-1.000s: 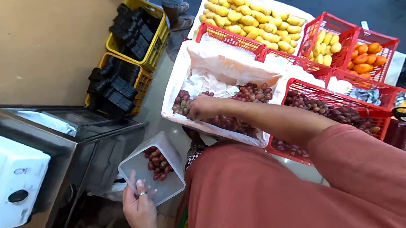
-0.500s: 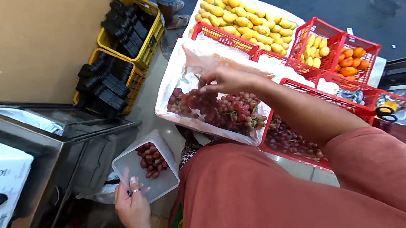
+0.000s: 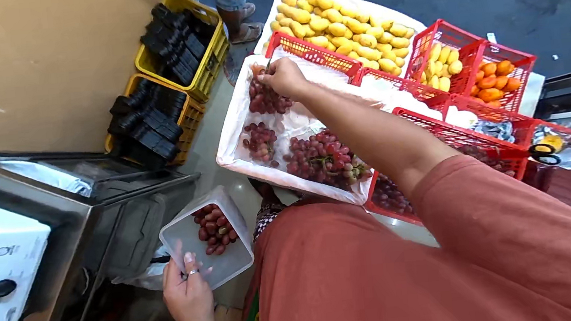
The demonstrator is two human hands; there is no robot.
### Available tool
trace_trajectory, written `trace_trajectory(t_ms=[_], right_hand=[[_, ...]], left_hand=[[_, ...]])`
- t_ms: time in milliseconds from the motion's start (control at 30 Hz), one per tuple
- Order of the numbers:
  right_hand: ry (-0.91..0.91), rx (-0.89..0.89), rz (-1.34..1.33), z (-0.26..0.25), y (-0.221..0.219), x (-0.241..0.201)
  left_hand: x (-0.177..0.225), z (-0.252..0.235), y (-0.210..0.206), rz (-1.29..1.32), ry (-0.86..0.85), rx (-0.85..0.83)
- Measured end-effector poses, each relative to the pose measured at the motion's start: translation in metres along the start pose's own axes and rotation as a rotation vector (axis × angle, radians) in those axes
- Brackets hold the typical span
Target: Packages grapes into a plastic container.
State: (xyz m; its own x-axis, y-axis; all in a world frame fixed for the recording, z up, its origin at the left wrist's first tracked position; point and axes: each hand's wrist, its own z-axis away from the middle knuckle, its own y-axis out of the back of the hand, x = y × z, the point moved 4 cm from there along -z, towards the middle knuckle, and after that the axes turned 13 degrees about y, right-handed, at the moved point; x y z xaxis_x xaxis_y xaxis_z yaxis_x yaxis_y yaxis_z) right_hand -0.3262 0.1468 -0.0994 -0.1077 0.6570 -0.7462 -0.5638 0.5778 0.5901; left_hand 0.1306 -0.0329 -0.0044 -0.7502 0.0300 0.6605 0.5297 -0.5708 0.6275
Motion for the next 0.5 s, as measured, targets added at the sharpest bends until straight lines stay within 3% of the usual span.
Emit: trace_trajectory(t_ms=[167,300,433,500], right_hand=[[0.132,-0.072,-0.028,-0.013,-0.016,-0.004],[0.103,-0.004,0.063,0.055,-0.017,-0.022],[0.016,-0.397,0.104,0.117,-0.093,0.013],[-0.114,-0.433,0.020,0.122,-0.121,0.034]], left_hand=[[-0.003,0.000,-0.001,0.012,0.037,0.010],[-0.009,-0.002,0.000,0.001,0.025,0.010],[-0.011,-0.004,-0.004,0.003,0.032,0.018],[-0.007,-0.005,-0.006,-0.021,0.033,0.011]])
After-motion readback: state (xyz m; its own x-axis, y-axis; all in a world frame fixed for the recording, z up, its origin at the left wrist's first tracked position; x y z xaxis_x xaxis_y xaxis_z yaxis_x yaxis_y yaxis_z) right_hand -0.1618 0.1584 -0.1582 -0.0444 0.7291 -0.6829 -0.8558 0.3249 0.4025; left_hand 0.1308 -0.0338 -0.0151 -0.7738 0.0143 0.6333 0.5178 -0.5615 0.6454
